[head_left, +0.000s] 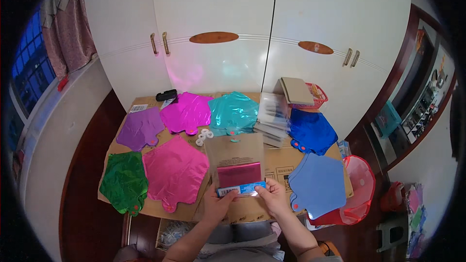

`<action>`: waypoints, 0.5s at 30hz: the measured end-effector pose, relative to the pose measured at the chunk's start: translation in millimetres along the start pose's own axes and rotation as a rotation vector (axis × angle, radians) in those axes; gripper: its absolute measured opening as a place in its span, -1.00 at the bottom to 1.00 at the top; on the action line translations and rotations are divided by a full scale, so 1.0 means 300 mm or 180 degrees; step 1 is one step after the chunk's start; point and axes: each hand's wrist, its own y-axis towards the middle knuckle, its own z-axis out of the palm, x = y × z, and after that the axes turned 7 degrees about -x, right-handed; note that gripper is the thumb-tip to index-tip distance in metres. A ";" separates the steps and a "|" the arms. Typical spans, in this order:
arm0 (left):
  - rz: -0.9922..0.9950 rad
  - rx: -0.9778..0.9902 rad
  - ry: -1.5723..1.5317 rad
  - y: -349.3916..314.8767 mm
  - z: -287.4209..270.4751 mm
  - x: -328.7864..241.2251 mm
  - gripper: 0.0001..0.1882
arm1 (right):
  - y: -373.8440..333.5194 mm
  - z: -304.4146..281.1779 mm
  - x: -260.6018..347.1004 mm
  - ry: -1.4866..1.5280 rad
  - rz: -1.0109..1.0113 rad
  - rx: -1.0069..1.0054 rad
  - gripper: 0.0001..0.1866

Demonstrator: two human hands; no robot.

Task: Folding and inserting colored plastic bags into clear packaging with cardboard backings.

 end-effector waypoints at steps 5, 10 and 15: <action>-0.0104 -0.0056 0.0109 0.015 -0.017 0.023 -0.71 | 0.006 -0.013 -0.018 -0.0405 -0.0368 -0.0055 -0.88; -0.0260 -0.0099 -0.0013 0.001 -0.016 0.024 -0.80 | 0.015 -0.041 -0.032 -0.0635 -0.0248 -0.0062 -0.87; -0.0058 -0.0028 -0.0134 0.010 -0.030 0.077 -0.81 | 0.001 -0.046 -0.081 -0.0508 -0.0298 -0.0231 -0.83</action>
